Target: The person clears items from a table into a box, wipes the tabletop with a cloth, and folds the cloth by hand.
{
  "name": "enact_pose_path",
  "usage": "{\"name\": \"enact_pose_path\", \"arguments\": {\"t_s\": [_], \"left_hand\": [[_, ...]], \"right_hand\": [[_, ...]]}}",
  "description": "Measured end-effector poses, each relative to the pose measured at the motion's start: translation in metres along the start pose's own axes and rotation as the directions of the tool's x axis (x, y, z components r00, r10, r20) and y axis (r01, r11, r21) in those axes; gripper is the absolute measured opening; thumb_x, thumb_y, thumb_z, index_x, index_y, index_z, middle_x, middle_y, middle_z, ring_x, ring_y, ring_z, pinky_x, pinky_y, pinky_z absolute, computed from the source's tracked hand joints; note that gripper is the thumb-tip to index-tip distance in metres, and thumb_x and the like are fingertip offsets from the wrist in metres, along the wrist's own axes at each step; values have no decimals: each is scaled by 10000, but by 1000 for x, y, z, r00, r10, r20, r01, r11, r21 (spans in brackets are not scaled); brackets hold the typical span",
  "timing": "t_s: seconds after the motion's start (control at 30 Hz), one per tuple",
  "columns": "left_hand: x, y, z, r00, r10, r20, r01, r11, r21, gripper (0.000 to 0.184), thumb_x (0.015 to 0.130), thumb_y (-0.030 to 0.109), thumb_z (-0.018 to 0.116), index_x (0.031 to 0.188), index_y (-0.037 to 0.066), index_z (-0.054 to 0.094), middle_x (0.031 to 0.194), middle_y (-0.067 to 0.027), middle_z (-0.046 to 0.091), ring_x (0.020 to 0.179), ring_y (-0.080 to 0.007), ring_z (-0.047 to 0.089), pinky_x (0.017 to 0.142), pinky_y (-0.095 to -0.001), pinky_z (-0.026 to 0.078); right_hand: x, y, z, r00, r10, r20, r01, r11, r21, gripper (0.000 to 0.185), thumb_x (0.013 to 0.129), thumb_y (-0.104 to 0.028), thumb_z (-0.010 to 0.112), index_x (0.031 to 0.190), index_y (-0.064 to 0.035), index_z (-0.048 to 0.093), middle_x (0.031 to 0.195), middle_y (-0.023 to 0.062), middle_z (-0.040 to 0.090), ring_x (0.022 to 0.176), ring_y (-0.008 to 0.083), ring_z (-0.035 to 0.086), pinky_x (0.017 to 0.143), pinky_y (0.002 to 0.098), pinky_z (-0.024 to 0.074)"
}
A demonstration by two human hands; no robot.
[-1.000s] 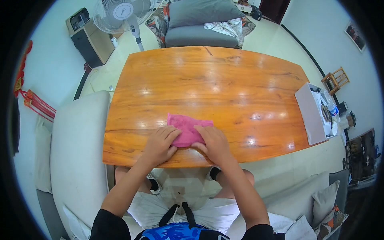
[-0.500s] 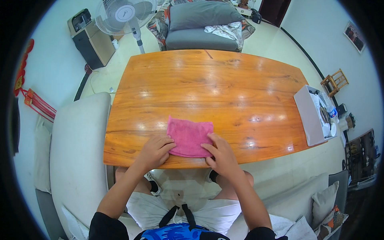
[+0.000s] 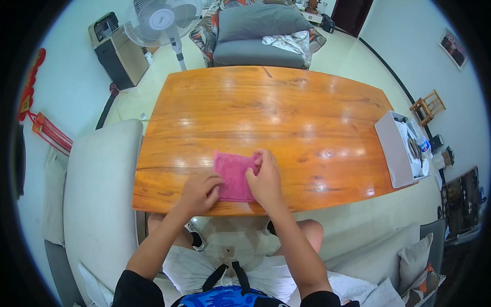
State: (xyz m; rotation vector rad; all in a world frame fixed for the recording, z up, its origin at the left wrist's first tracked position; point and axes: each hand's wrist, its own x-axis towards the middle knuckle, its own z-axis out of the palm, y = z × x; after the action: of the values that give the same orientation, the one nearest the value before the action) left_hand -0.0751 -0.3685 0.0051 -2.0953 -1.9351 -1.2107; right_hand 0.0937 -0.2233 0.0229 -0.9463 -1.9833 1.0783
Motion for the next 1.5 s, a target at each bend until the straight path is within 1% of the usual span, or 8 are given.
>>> {"name": "enact_pose_path", "arguments": {"t_s": [0.1,0.27,0.4,0.63,0.93,1.13,1.43,1.5], "left_hand": [[-9,-18,-13,974,-160,-161,163,987,7,180,821,42,662,1000,43,674,1040,-140,686,973,-342,647,862,-432,507],[-13,-28,-22,910,-380,-165,355,921,-162,129,871,60,637,994,41,670,1019,-138,682,951,-346,633,862,-438,490],[-8,-21,-16,992,-127,15,127,992,8,154,839,76,663,989,50,681,990,-124,668,985,-327,617,878,-434,480],[-10,-20,-7,988,-156,5,156,987,-20,168,827,55,670,991,54,707,1007,-90,680,1004,-306,607,906,-418,460],[-12,-19,-7,972,-234,-15,233,971,-58,89,834,76,663,916,77,697,965,-78,683,984,-301,618,889,-422,466],[-9,-20,-8,981,-192,-31,189,980,-68,119,815,26,642,914,55,702,939,-92,686,948,-306,618,866,-418,464],[-8,-23,-7,933,-338,-127,313,932,-181,91,850,28,609,896,25,688,890,-138,674,891,-341,622,825,-430,486],[-12,-26,-5,891,-416,-179,373,899,-231,92,859,18,600,904,12,680,883,-146,669,868,-336,628,800,-415,497]], "right_hand": [[1,-46,6,943,229,241,-330,722,608,422,837,14,651,1247,-4,556,987,167,596,971,299,620,850,371,520],[-7,2,30,998,-57,41,50,989,142,344,857,-7,636,1200,6,611,1153,193,591,1039,363,614,925,423,505],[-30,-5,46,931,-359,71,365,918,-153,326,858,-30,644,1181,13,625,1232,206,566,1120,400,569,1002,467,460],[-22,-4,44,962,-249,115,254,966,-37,394,861,-94,682,1230,26,611,1394,248,497,1328,445,447,1130,490,363],[-33,-26,52,961,-271,59,262,817,-513,305,757,-223,797,913,-41,610,1196,201,537,1164,386,496,977,503,404],[-26,-24,56,956,-293,-23,274,917,-289,236,737,-163,776,770,-47,573,1209,214,554,1178,403,502,985,517,398],[-21,-28,63,938,-345,16,341,915,-215,355,798,-236,767,1048,-34,618,1298,216,541,1269,411,476,1073,550,357],[-22,-45,66,929,-360,84,358,824,-440,460,830,-280,728,1199,-36,602,1369,215,515,1319,409,451,1110,561,327]]}}
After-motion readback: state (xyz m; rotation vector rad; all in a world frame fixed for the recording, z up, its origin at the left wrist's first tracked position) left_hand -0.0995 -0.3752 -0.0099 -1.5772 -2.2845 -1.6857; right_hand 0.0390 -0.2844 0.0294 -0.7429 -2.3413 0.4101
